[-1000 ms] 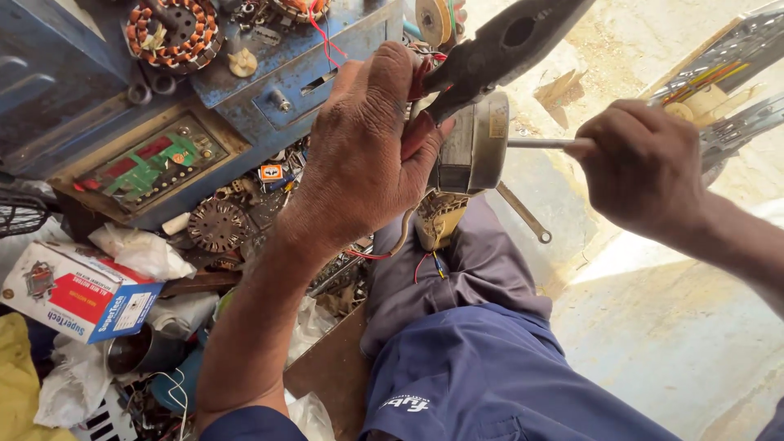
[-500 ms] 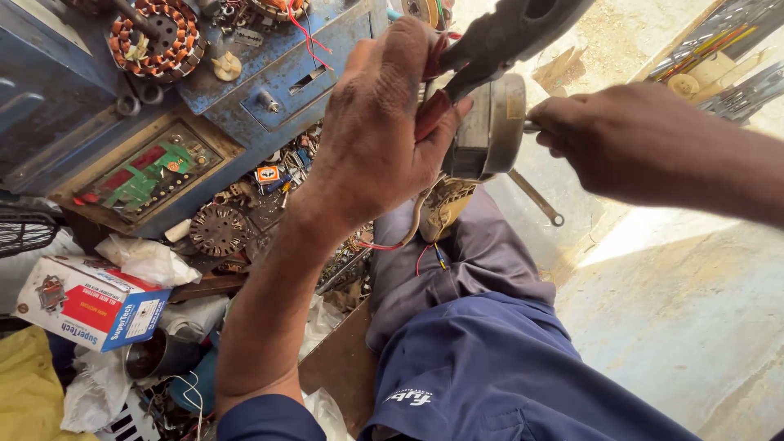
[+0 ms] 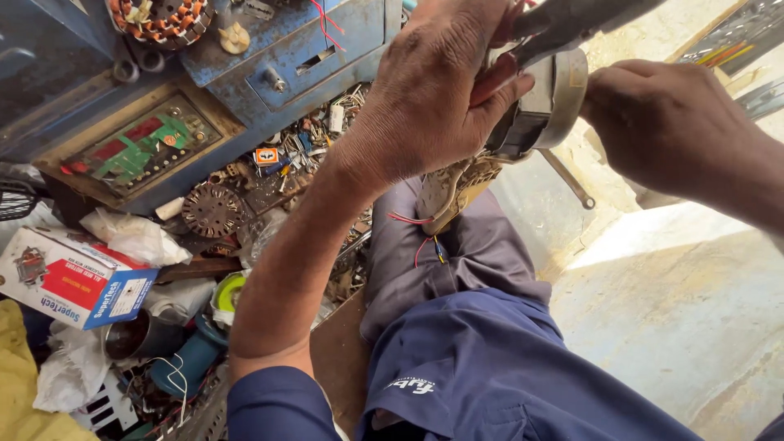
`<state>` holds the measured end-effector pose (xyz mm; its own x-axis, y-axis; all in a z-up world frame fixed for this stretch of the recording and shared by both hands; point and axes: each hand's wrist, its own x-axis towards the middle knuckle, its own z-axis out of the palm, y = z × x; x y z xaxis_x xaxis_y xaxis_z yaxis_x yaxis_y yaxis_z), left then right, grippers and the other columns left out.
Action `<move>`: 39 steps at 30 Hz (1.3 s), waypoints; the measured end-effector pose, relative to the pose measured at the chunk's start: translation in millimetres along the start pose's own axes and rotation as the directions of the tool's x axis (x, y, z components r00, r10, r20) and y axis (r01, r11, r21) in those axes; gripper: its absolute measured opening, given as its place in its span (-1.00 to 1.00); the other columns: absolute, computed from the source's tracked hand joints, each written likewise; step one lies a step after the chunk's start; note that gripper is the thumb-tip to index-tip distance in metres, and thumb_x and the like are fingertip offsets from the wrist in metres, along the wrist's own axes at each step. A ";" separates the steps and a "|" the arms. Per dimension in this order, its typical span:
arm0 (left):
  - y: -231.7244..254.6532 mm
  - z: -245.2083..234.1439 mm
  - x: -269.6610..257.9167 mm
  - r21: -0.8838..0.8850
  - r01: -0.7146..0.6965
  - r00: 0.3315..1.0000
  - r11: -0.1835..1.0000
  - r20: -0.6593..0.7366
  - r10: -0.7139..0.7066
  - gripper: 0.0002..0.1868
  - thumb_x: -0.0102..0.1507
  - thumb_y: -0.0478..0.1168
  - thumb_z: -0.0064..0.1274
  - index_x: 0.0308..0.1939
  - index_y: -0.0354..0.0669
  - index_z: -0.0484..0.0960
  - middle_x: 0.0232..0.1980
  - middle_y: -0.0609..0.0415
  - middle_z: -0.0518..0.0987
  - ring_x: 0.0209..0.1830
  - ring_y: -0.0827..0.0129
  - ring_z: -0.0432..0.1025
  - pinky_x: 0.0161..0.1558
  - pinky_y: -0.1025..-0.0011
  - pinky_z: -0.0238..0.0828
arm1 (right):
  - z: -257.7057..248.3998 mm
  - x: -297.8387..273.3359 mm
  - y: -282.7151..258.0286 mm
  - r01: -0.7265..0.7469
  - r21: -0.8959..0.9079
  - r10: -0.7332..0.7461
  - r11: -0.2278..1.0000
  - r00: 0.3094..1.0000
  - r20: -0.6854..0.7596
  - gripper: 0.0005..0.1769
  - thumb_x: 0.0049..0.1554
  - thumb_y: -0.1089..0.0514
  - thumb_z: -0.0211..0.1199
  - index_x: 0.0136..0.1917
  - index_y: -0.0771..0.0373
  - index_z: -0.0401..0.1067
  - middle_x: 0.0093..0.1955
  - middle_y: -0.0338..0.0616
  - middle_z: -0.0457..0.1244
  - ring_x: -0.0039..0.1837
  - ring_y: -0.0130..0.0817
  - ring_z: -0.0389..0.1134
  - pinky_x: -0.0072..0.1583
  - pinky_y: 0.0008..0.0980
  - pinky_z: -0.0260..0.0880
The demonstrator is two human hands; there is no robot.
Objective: Disassembling and repairing an electric fan motor using hand tools.
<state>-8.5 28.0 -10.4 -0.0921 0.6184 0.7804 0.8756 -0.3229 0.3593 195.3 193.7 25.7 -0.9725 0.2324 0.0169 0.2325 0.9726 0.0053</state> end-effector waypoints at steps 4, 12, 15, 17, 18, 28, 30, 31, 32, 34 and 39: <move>1.1 0.1 -1.6 -0.027 0.040 0.999 0.999 -0.002 -0.040 -0.44 0.29 -0.24 0.34 0.22 -0.16 0.31 0.03 -0.07 0.54 0.03 -0.03 0.48 0.05 0.07 0.43 | 26.4 -3.3 27.6 0.207 -0.078 -0.217 0.975 0.962 -0.164 -0.90 0.27 0.25 0.15 -0.07 0.30 0.45 -0.34 -0.06 0.23 -0.33 -0.17 0.30 -0.26 -0.21 0.36; 13.5 4.5 3.1 -0.153 -0.069 0.997 0.986 -0.033 0.065 -0.54 0.23 -0.38 0.25 0.08 -0.14 0.31 -0.06 -0.10 0.41 -0.01 -0.02 0.41 -0.01 0.03 0.33 | 34.0 -15.0 24.2 0.166 0.040 -0.149 0.985 0.948 -0.280 -0.92 0.30 0.24 0.23 -0.07 0.26 0.45 -0.34 -0.08 0.23 -0.31 -0.17 0.30 -0.23 -0.19 0.34; -2.1 9.6 -8.8 -0.137 -0.004 0.999 0.991 0.031 0.008 -0.59 0.30 -0.36 0.23 0.09 -0.12 0.33 -0.06 -0.06 0.41 0.00 0.06 0.41 -0.01 0.12 0.35 | 39.4 -8.2 25.1 0.164 0.088 -0.130 0.983 0.943 -0.305 -0.96 0.28 0.28 0.24 -0.05 0.28 0.48 -0.40 -0.09 0.23 -0.36 -0.20 0.31 -0.30 -0.22 0.34; -1.7 -1.4 -9.4 -0.138 0.008 0.998 0.990 0.065 0.001 -0.59 0.31 -0.35 0.24 0.10 -0.13 0.33 -0.06 -0.07 0.41 -0.01 0.04 0.41 -0.01 0.11 0.35 | 46.0 -10.7 35.2 0.171 0.067 -0.144 0.983 0.944 -0.295 -0.90 0.35 0.25 0.25 -0.05 0.27 0.45 -0.36 -0.10 0.24 -0.33 -0.21 0.32 -0.26 -0.25 0.34; -1.7 -7.5 -10.2 -0.139 0.018 0.995 0.990 0.104 -0.003 -0.59 0.33 -0.35 0.25 0.11 -0.14 0.34 -0.05 -0.08 0.41 -0.01 0.03 0.42 0.00 0.10 0.35 | 50.4 -12.0 39.3 0.177 0.052 -0.155 0.983 0.945 -0.287 -0.82 0.43 0.22 0.27 -0.05 0.26 0.43 -0.32 -0.10 0.24 -0.29 -0.21 0.32 -0.22 -0.27 0.35; -6.8 0.5 1.4 -0.129 -0.068 0.996 0.989 0.049 0.074 -0.52 0.24 -0.28 0.33 0.09 -0.13 0.34 -0.10 -0.07 0.47 -0.05 0.00 0.46 -0.07 0.05 0.35 | 20.6 -7.1 30.9 0.174 0.046 -0.157 0.984 0.955 -0.250 -0.87 0.39 0.25 0.26 -0.04 0.30 0.43 -0.35 -0.07 0.22 -0.30 -0.22 0.34 -0.21 -0.26 0.37; -8.6 4.7 2.8 -0.169 -0.133 0.988 0.977 0.057 0.145 -0.50 0.26 -0.37 0.26 0.18 -0.15 0.34 -0.05 -0.06 0.47 -0.01 0.00 0.45 0.03 0.04 0.33 | 7.1 0.8 20.0 -0.060 0.216 0.051 0.975 0.998 0.045 -0.84 0.16 0.16 0.34 -0.02 0.26 0.52 -0.30 -0.11 0.34 -0.26 -0.29 0.43 -0.18 -0.24 0.41; -9.8 5.3 2.3 -0.168 -0.136 0.988 0.976 0.054 0.147 -0.50 0.26 -0.37 0.26 0.18 -0.15 0.34 -0.05 -0.06 0.47 -0.01 0.00 0.45 0.03 0.04 0.33 | 6.6 8.2 24.4 -0.060 0.213 0.051 0.975 0.998 0.043 -0.84 0.16 0.16 0.34 -0.02 0.26 0.52 -0.30 -0.11 0.34 -0.26 -0.29 0.43 -0.18 -0.24 0.41; -11.0 6.3 2.3 -0.144 -0.136 0.986 0.980 0.072 0.147 -0.55 0.29 -0.31 0.31 0.11 -0.14 0.35 -0.09 -0.04 0.46 -0.06 0.03 0.45 -0.02 0.06 0.32 | 5.9 15.6 29.2 0.099 0.302 -0.096 0.948 0.995 -0.023 -0.65 0.06 0.09 0.40 0.07 0.29 0.49 -0.12 0.02 0.29 -0.07 -0.22 0.38 -0.04 -0.24 0.40; -13.1 5.2 4.0 -0.123 -0.142 0.984 0.982 0.087 0.153 -0.57 0.31 -0.24 0.36 0.04 -0.13 0.36 -0.14 -0.02 0.45 -0.11 0.07 0.45 -0.07 0.07 0.30 | 4.4 26.2 35.5 0.253 0.373 -0.231 0.893 0.967 -0.104 -0.45 -0.04 0.01 0.45 0.15 0.32 0.45 0.07 0.15 0.23 0.12 -0.15 0.32 0.09 -0.24 0.40; -12.2 -12.5 -7.7 -0.270 -0.141 0.987 0.953 0.038 0.157 -0.53 0.33 -0.31 0.29 0.17 -0.20 0.34 -0.01 -0.05 0.40 -0.02 0.13 0.41 0.04 0.16 0.39 | 5.8 43.4 16.6 0.427 0.143 -0.396 0.893 0.895 -0.206 -0.06 -0.27 -0.12 0.69 0.28 0.31 0.44 0.24 0.22 0.31 0.33 0.01 0.31 0.24 -0.13 0.38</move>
<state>-24.4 18.2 -14.3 0.0643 0.5873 0.8068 0.7191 -0.5878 0.3706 156.9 219.9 20.7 -0.9593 -0.1785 0.2187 -0.2102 0.9688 -0.1311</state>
